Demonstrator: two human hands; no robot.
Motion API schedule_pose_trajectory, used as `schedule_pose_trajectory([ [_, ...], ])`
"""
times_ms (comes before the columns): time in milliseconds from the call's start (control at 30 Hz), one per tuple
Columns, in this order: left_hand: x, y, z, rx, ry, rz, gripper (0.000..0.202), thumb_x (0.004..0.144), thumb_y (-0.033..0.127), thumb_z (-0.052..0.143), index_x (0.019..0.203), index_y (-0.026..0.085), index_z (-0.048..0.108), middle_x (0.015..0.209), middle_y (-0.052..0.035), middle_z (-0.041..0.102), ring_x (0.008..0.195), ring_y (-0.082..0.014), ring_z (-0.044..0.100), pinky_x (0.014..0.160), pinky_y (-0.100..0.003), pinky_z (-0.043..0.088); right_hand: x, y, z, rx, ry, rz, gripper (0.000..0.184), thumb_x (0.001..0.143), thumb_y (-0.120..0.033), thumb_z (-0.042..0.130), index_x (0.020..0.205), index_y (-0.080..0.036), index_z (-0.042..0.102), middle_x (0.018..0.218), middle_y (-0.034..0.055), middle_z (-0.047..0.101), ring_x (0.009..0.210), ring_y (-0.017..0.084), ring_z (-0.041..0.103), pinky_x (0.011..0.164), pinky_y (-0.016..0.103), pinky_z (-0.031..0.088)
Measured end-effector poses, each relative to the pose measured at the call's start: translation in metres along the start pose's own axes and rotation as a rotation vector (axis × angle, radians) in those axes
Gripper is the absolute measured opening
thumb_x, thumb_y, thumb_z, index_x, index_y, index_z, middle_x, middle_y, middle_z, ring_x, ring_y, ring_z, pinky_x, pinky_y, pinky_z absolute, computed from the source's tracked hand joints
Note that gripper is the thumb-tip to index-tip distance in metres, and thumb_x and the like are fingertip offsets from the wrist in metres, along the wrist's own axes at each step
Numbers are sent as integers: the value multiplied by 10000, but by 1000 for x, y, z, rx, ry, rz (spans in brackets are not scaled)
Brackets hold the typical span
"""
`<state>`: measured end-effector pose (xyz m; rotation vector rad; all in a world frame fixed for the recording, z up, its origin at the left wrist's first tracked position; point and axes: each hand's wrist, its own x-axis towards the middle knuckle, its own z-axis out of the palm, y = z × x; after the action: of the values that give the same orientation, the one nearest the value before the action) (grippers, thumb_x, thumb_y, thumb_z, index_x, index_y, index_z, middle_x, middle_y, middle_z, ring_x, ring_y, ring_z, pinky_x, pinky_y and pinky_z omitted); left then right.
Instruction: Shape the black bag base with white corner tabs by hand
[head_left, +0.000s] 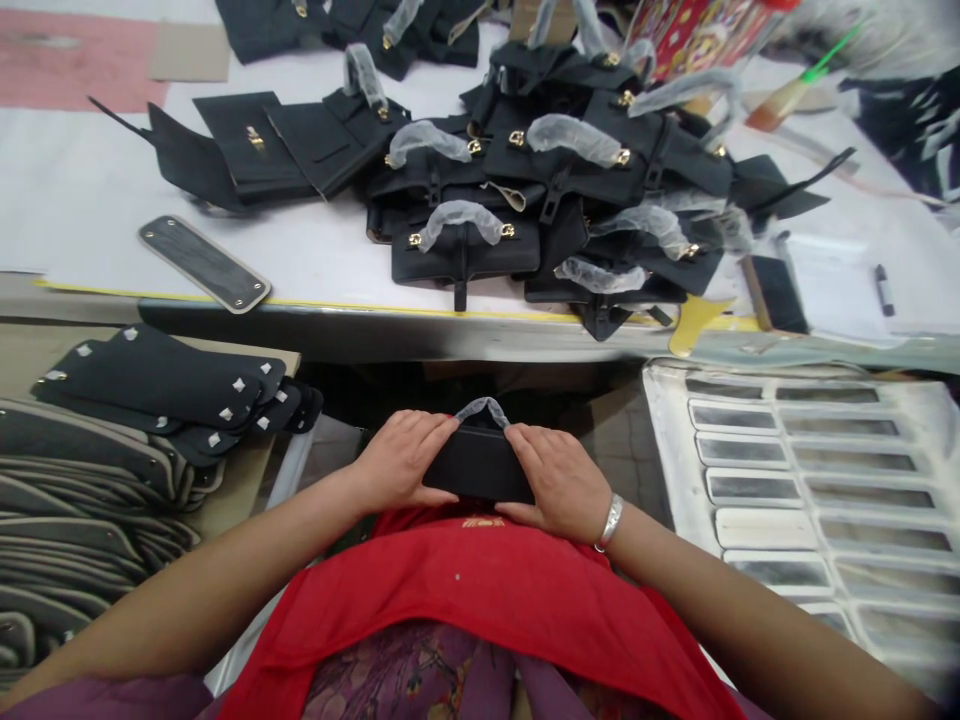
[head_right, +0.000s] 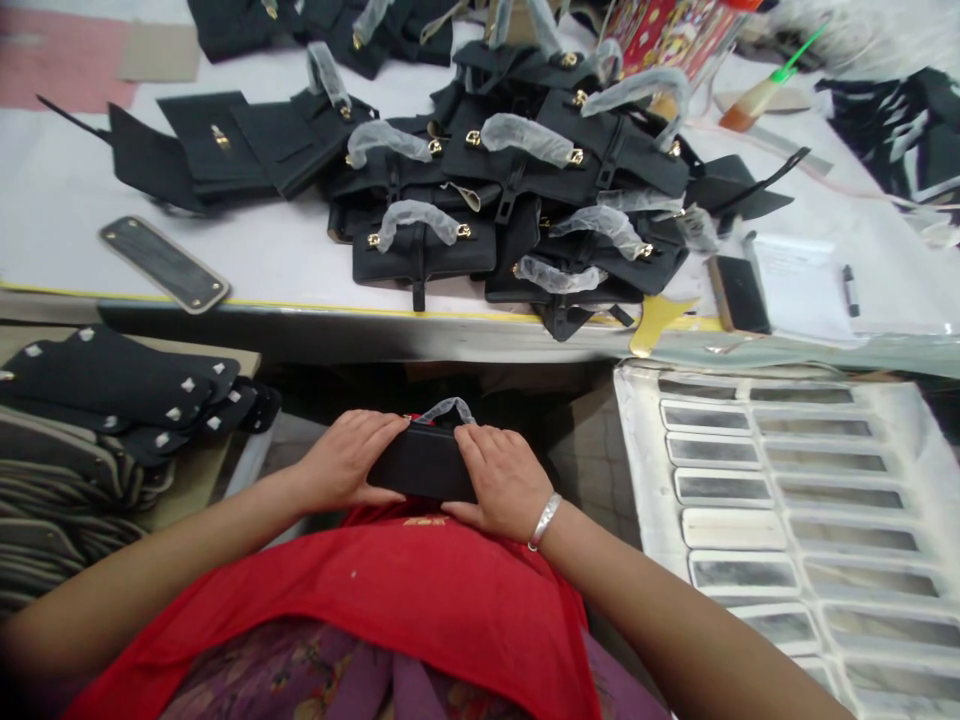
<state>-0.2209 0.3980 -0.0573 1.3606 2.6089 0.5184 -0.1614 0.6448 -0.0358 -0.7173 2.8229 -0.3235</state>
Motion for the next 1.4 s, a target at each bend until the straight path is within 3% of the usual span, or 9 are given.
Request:
schedule_pose_trajectory([
  [200, -6, 0, 6, -61, 147, -70, 811, 657, 671, 555, 1221, 105, 419, 1196, -172, 515, 1114, -302, 454, 972, -444, 331, 1, 2, 1, -27, -12, -13, 854, 732, -638, 518, 1310, -26, 373, 1276, 219, 435, 1105, 335, 407, 909, 455, 321],
  [400, -6, 1, 5, -41, 113, -89, 842, 653, 691, 541, 1225, 84, 429, 1197, -188, 514, 1102, -316, 455, 962, -466, 336, 3, 2, 3, -50, -17, -14, 868, 727, -647, 523, 1306, -16, 382, 1271, 217, 445, 1100, 336, 410, 909, 447, 324],
  [533, -7, 1, 7, 4, 89, -104, 939, 657, 705, 524, 1318, 66, 336, 1263, -210, 466, 1138, -335, 427, 975, -472, 316, 3, 4, 6, -72, -6, -29, 897, 733, -656, 513, 1340, -17, 349, 1307, 219, 415, 1118, 345, 395, 910, 458, 320],
  [767, -10, 0, 12, 35, 77, -114, 963, 669, 732, 475, 1344, 62, 323, 1322, -212, 420, 1176, -344, 391, 990, -467, 299, 6, 6, 5, -65, -33, -84, 702, 768, -669, 453, 1365, -312, 357, 1376, 146, 352, 1123, 345, 411, 860, 469, 330],
  [967, -10, 0, 3, -7, 6, -139, 999, 638, 744, 497, 1359, 80, 306, 1331, -209, 408, 1194, -349, 367, 987, -489, 296, 8, 2, 2, -92, -45, -71, 711, 749, -662, 493, 1361, -325, 362, 1347, 157, 381, 1095, 347, 423, 840, 461, 330],
  [1067, -7, 0, -2, -108, -34, -181, 763, 781, 613, 454, 1350, 121, 327, 1328, -157, 430, 1196, -285, 377, 987, -450, 324, 7, -1, 1, -109, -56, -62, 732, 737, -674, 495, 1367, -334, 344, 1353, 161, 367, 1105, 353, 416, 837, 467, 329],
  [1167, -5, -1, -1, -169, 18, -266, 464, 892, 393, 390, 1281, 143, 426, 1257, -108, 505, 1138, -220, 429, 974, -394, 360, 5, -4, 0, -120, -56, -53, 746, 730, -687, 490, 1371, -340, 331, 1358, 157, 363, 1112, 354, 413, 840, 473, 330],
  [1267, -5, -3, -2, -183, 34, -275, 381, 896, 339, 397, 1226, 170, 484, 1212, -79, 541, 1103, -201, 460, 959, -366, 380, 2, -4, -4, -124, -43, -53, 750, 732, -689, 487, 1371, -328, 336, 1362, 149, 365, 1114, 348, 418, 848, 467, 333],
  [1400, -1, 3, -13, -95, -43, -305, 372, 869, 363, 446, 1193, 192, 511, 1168, -73, 569, 1052, -217, 507, 913, -377, 409, 8, -9, -10, -84, -88, -7, 558, 867, -561, 373, 1364, -309, 345, 1284, 115, 463, 1042, 269, 496, 817, 385, 373],
])
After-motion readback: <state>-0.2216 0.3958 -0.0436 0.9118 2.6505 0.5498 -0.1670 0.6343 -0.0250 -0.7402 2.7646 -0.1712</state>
